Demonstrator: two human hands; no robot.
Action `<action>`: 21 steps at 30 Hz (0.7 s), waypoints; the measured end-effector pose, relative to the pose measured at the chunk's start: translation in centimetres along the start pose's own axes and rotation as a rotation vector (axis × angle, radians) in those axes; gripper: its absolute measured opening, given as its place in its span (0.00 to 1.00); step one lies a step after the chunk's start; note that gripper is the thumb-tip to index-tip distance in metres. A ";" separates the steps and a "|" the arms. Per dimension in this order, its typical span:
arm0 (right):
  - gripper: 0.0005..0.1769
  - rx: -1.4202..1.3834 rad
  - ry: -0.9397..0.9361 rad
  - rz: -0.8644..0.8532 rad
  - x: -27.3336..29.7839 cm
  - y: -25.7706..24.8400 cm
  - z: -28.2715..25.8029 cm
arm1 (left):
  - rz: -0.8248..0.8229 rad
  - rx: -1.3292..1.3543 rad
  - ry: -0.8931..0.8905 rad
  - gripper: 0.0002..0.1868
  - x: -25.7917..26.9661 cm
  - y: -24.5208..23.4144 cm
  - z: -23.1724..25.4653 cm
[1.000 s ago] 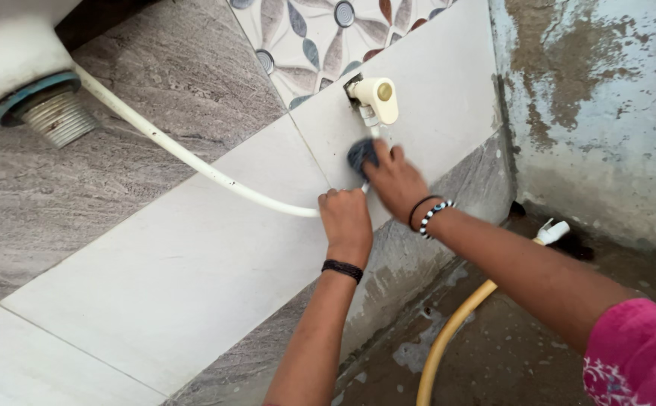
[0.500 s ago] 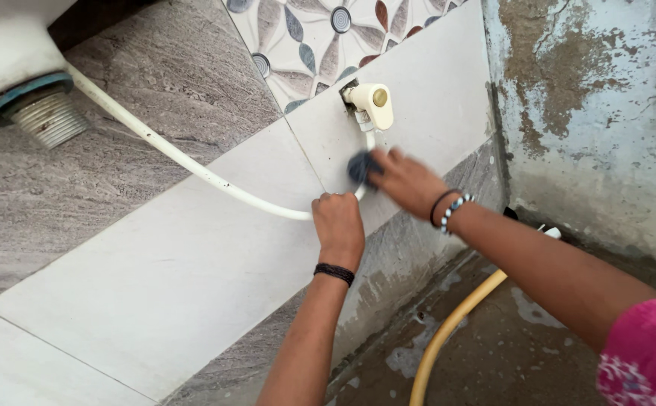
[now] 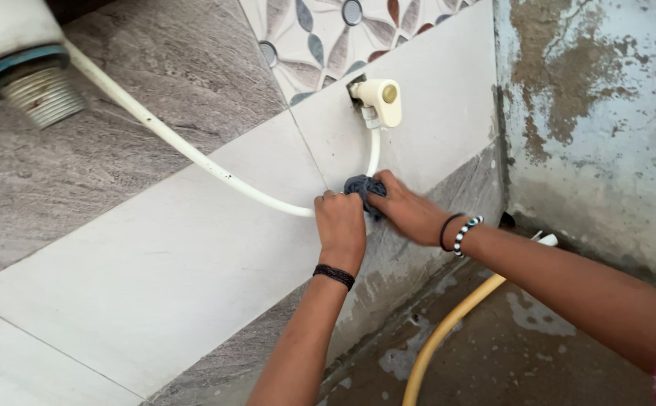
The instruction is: The person wipes a tiled wall section with a dark cloth, focusing on the area around a white plastic pipe and valve. They repeatedly rub the same spots, including the pipe and the surrounding tiles, using both hands to hold and maneuver the cloth.
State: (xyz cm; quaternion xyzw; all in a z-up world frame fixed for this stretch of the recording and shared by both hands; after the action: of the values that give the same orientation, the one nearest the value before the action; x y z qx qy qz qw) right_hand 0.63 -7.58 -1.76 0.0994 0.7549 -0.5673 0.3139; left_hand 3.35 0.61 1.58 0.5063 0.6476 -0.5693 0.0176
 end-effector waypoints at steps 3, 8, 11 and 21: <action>0.24 0.510 -0.054 0.035 -1.5 -2.9 0.6 | 0.024 0.019 -0.016 0.08 -0.3 -0.3 0.0; 0.24 0.464 0.171 0.174 -1.8 -3.8 1.9 | 0.038 0.028 -0.011 0.10 0.2 -0.5 0.9; 0.31 0.027 0.231 0.207 -1.8 -0.5 1.4 | 0.095 0.040 0.001 0.08 0.3 -1.0 0.3; 0.24 0.620 -0.030 -0.153 -0.1 -1.8 0.6 | 0.137 0.093 0.009 0.07 0.5 -1.5 -0.3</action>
State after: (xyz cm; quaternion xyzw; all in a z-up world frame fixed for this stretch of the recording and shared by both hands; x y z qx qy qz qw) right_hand -0.03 -8.71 -0.38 0.1248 0.5467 -0.7936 0.2363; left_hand 2.26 1.38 2.49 0.5523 0.5843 -0.5939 0.0300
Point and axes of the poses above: each hand's wrist, its own x-axis away from the middle knuckle, its own y-axis out of the palm, z = x × y, the point moved 9 cm from there along -x, towards the middle knuckle, and after that the axes turned 2 degrees about -z, right-handed, at the moved point
